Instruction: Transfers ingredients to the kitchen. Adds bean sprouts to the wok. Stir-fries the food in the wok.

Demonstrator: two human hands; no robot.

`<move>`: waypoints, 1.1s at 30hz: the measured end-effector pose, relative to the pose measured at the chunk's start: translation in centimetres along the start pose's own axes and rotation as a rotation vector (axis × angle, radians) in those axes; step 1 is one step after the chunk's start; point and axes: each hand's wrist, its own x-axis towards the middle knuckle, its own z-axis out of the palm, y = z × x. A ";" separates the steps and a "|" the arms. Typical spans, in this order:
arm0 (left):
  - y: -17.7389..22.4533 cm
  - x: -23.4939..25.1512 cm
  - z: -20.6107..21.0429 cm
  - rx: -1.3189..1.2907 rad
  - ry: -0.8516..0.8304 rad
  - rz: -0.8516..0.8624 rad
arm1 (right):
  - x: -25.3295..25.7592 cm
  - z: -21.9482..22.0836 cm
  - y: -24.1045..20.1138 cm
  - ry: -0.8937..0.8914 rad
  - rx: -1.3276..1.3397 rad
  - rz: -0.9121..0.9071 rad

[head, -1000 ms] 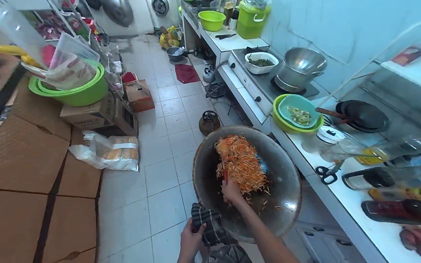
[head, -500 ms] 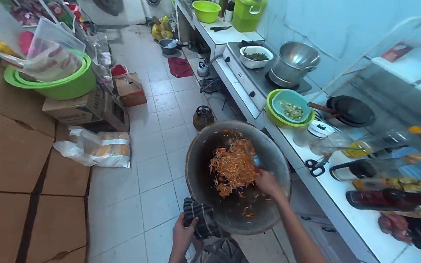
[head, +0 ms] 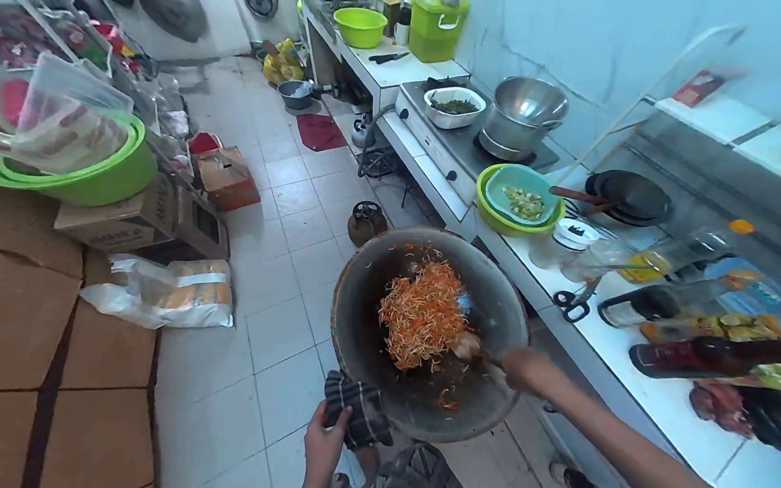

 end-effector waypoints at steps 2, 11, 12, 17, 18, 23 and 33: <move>0.3 0.3 0.1 0.007 -0.008 0.015 | 4.9 -0.6 -1.2 0.146 0.062 -0.014; 0.1 0.5 -0.3 0.020 -0.007 -0.010 | 3.1 0.8 1.4 0.381 -0.088 -0.118; 0.2 0.5 -0.3 0.020 -0.006 -0.011 | 2.0 0.1 2.4 0.358 -0.071 -0.111; 0.5 0.6 -0.1 0.034 -0.008 -0.028 | 0.0 -3.4 4.1 0.083 -0.041 0.003; 0.5 0.7 -0.1 0.039 -0.008 -0.030 | 0.9 -3.2 3.2 0.046 0.000 0.006; 0.3 0.9 -0.5 0.044 -0.031 -0.013 | 9.3 2.2 -2.3 0.286 0.212 -0.180; 0.4 0.8 -0.7 0.040 -0.062 -0.031 | -2.1 -0.2 3.1 0.105 -0.071 -0.043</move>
